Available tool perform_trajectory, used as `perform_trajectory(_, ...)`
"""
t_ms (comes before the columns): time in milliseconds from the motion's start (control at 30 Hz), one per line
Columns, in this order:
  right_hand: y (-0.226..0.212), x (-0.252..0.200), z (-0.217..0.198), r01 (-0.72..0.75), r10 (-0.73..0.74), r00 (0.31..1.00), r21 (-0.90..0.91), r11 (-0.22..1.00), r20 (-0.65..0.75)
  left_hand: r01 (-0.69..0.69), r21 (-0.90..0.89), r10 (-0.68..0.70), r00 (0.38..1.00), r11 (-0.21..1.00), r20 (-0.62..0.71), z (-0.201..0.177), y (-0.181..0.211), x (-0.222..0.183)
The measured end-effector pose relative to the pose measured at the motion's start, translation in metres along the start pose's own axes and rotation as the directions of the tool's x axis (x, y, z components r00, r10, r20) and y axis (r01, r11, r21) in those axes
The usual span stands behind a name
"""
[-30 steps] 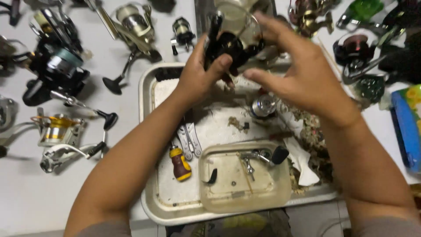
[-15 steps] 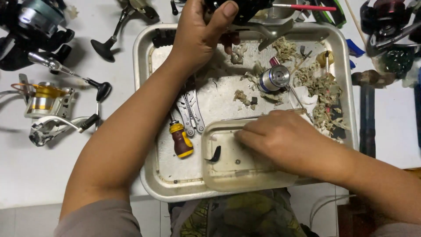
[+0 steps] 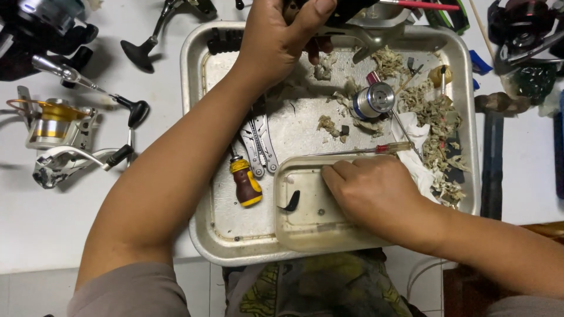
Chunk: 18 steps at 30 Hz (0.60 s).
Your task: Disassembling, cleaning, and reassembling a fishing reel to maintain or repair its internal mechanism.
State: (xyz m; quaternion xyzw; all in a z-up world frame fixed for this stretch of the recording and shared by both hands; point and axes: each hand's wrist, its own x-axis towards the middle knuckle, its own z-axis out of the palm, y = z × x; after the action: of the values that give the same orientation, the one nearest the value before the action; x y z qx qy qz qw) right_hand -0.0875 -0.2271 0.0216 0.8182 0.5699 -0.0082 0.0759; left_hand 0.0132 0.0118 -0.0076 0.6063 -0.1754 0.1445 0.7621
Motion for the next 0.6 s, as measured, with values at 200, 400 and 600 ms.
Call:
perform_trajectory(200,0.005,0.001,-0.001,0.012,-0.012,1.0,0.061,0.998,-0.001,-0.034,0.04,0.034,0.999,0.999,0.007,-0.002,-0.009,0.001)
perform_trajectory(400,0.005,0.007,-0.005,0.035,-0.052,0.994,0.186,0.982,0.091,0.006,0.028,-0.006,1.0,1.0,0.005,-0.007,-0.019,0.002)
perform_trajectory(600,0.006,0.011,-0.003,0.079,-0.101,0.993,0.277,0.957,0.066,-0.019,0.03,0.019,1.0,0.999,-0.014,-0.001,-0.001,0.001)
